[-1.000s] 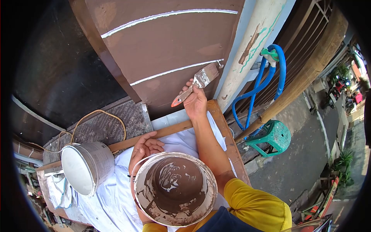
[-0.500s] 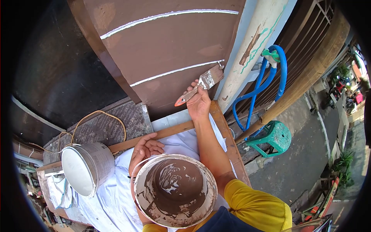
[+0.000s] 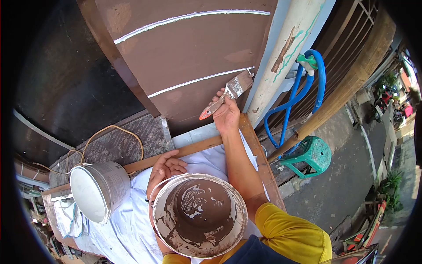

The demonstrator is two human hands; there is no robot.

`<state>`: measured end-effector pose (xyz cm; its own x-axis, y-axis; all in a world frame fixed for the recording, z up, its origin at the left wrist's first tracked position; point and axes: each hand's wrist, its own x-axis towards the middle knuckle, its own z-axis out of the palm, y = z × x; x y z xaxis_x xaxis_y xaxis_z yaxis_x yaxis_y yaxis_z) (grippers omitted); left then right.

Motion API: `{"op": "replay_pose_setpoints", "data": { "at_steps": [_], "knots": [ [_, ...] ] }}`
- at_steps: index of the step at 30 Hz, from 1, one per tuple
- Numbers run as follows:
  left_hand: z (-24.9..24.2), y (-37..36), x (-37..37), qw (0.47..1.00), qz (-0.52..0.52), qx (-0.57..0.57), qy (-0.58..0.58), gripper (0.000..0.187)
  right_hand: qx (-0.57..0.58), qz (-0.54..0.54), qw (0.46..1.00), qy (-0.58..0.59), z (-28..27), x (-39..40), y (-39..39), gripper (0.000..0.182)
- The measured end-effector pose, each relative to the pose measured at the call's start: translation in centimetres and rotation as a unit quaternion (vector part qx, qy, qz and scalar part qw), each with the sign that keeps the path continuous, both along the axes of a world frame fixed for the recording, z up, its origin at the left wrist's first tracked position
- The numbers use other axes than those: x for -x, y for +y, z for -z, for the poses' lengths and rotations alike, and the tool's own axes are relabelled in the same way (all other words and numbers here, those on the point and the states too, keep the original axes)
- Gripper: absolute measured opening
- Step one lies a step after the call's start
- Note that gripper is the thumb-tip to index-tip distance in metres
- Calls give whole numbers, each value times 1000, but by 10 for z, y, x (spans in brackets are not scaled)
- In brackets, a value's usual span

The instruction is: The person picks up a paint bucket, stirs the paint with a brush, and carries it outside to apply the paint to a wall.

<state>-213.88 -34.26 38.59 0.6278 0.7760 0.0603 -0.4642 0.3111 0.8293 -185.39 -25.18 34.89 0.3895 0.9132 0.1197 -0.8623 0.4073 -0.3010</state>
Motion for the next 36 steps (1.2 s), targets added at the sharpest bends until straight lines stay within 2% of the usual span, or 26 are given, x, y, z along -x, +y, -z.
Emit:
{"op": "replay_pose_setpoints", "data": {
  "at_steps": [28,36],
  "knots": [
    [-4,0,-1,1000,1,7,-8,81,13,-28,999,-5,-4,13,-4,29],
    [-3,-1,1,1000,6,3,6,90,11,-41,999,-11,-3,22,-6,31]
  ]
}}
